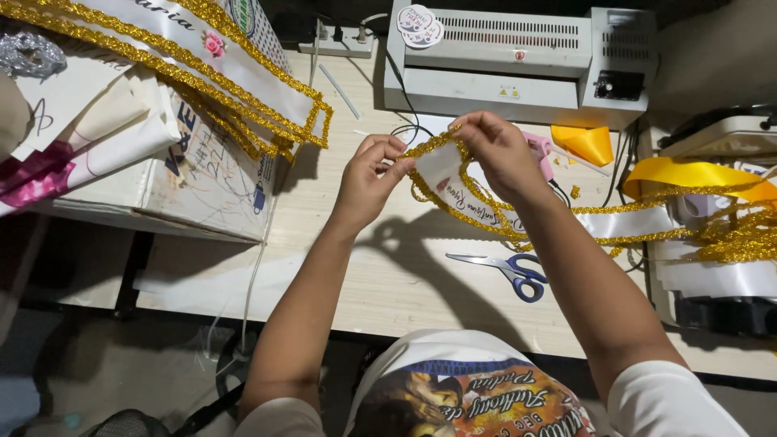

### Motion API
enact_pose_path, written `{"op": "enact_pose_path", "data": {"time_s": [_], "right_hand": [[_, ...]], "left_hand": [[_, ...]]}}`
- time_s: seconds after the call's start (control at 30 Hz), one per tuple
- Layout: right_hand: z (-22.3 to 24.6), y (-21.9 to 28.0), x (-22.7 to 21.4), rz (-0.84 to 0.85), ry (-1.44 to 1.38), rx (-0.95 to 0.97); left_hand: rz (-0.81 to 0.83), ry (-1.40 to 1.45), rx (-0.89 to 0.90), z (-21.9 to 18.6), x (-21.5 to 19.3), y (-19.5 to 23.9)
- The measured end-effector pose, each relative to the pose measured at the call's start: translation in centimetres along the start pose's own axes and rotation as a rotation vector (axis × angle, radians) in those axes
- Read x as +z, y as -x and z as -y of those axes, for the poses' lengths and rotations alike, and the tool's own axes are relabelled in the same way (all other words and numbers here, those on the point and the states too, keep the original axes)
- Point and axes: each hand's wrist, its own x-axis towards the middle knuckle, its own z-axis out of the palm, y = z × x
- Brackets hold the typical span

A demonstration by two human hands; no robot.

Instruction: The person uses a hot glue gun to apply glue to a white sash and attaches a gold glittery trim along its edges. They press the trim into place, then use scissors to cut the excess trim. The process is repeated on the other side of the sash.

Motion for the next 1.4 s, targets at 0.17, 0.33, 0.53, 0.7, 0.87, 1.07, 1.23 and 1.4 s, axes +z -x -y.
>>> {"op": "enact_pose_path", "data": {"time_s": [0.17,0.33,0.53,0.7,0.87,1.07,1.23,1.4], "right_hand": [[-2.0,-0.9,-0.5,0.007,0.012,-0.092],[-1.5,-1.3,-0.6,0.001,-0.275,0.002],[0.4,-3.2,-3.5,-0.062,0.054,-0.231],[6.4,-2.5,-0.5,-0.107,0.461,-0.164],[8.7,-3.9,0.7,0.152,0.414,-0.349],[11.2,-5.3,4.1,0.559,0.475,-0.421],[10.0,-8.5,5.4,0.709,0.595,-0.244],[9.6,-10.2,9.2,0.504,0.748,-0.034]], "left_hand": [[0.029,0.066,0.055,-0.7,0.5,0.0],[0.016,0.171,0.072,-0.4,0.4,-0.1],[-0.041,0.158,0.097,-2.0,-1.0,-1.2],[-0.095,0.213,0.038,-2.8,-2.8,-3.0],[-0.015,0.171,0.014,-6.7,-5.2,-3.5],[0.053,0.298,0.186,-11.7,-8.0,-4.5],[0.145,0.199,0.306,-14.5,-10.5,-5.3],[-0.162,0.637,0.384,-8.7,-12.8,-8.4]]}}
